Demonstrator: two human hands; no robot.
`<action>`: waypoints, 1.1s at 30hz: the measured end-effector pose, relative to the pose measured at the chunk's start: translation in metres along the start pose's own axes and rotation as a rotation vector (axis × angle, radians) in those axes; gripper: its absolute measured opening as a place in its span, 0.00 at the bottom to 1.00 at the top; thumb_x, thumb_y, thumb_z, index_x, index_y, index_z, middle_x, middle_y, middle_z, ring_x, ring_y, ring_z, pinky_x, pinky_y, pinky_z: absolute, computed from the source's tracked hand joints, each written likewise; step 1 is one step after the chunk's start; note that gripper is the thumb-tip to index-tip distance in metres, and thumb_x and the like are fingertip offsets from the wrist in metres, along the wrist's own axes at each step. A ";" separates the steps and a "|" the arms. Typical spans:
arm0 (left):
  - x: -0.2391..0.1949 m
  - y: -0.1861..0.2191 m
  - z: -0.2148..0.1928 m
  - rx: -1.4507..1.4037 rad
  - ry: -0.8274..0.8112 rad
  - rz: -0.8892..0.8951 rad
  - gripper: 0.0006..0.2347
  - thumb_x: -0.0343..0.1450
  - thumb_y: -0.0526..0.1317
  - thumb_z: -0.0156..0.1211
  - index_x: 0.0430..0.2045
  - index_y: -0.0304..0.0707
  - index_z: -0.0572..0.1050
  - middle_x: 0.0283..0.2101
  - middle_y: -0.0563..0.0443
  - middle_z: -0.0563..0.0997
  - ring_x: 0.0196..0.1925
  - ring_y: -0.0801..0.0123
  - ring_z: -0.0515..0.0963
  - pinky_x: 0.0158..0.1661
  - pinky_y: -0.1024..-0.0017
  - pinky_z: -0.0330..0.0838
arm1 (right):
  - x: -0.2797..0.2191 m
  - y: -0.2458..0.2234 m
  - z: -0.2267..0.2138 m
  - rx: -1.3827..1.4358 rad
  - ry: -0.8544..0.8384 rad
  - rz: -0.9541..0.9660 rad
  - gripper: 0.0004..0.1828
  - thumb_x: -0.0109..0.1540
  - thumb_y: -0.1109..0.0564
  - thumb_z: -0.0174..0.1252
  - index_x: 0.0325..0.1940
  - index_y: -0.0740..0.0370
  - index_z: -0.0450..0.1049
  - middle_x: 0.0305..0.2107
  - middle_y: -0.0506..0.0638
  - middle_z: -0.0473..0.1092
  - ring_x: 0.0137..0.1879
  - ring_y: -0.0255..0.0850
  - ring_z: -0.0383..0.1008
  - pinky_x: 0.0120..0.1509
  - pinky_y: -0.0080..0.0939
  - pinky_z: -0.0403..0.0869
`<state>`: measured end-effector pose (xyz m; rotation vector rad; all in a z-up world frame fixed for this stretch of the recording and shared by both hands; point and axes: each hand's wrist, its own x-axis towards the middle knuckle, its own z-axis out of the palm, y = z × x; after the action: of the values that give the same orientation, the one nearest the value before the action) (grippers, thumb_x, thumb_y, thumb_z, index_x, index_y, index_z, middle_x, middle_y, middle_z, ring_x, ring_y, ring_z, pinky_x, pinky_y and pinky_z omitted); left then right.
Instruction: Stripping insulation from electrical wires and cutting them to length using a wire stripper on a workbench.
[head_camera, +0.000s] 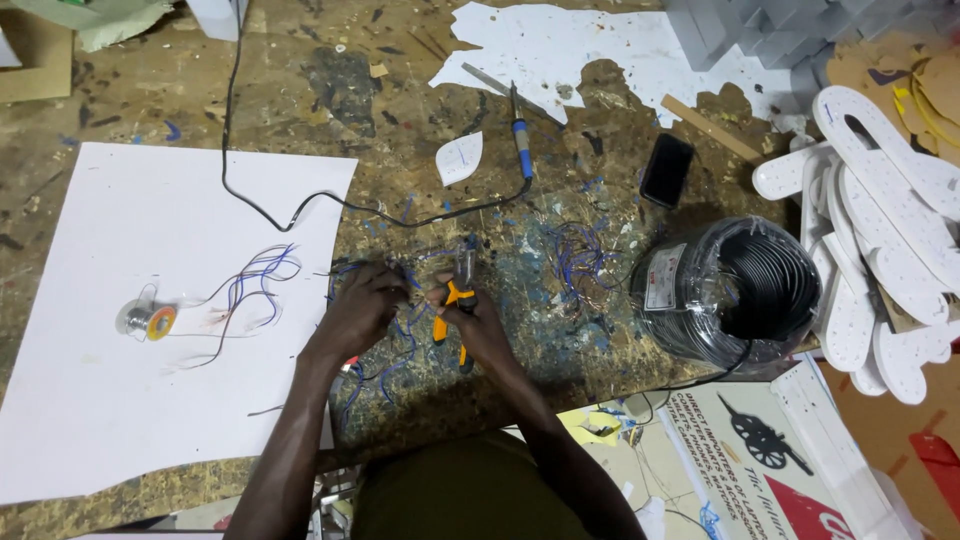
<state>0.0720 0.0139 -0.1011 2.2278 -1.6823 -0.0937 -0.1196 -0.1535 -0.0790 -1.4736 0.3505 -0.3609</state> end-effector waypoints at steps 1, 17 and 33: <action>0.001 0.005 -0.014 0.000 -0.002 0.007 0.10 0.70 0.40 0.70 0.43 0.57 0.88 0.54 0.65 0.86 0.70 0.58 0.75 0.67 0.50 0.71 | 0.001 -0.002 0.001 0.001 0.007 -0.002 0.27 0.75 0.65 0.56 0.79 0.71 0.68 0.57 0.66 0.76 0.63 0.56 0.76 0.66 0.67 0.75; 0.011 0.092 -0.099 -0.862 0.352 -0.184 0.10 0.81 0.34 0.64 0.52 0.46 0.90 0.36 0.36 0.88 0.40 0.42 0.88 0.39 0.49 0.82 | 0.022 0.009 0.016 0.071 -0.147 -0.081 0.23 0.77 0.63 0.57 0.78 0.67 0.69 0.61 0.68 0.74 0.65 0.65 0.76 0.69 0.77 0.75; 0.019 0.148 -0.112 -0.773 0.787 0.139 0.06 0.78 0.32 0.70 0.47 0.38 0.88 0.45 0.43 0.86 0.49 0.43 0.89 0.49 0.50 0.86 | -0.005 -0.069 0.024 -0.001 0.059 -0.478 0.11 0.75 0.63 0.56 0.61 0.66 0.72 0.50 0.64 0.78 0.54 0.52 0.82 0.55 0.59 0.82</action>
<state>-0.0300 -0.0132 0.0531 1.3058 -1.0835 0.1342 -0.1147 -0.1345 -0.0083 -1.5427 0.0382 -0.7866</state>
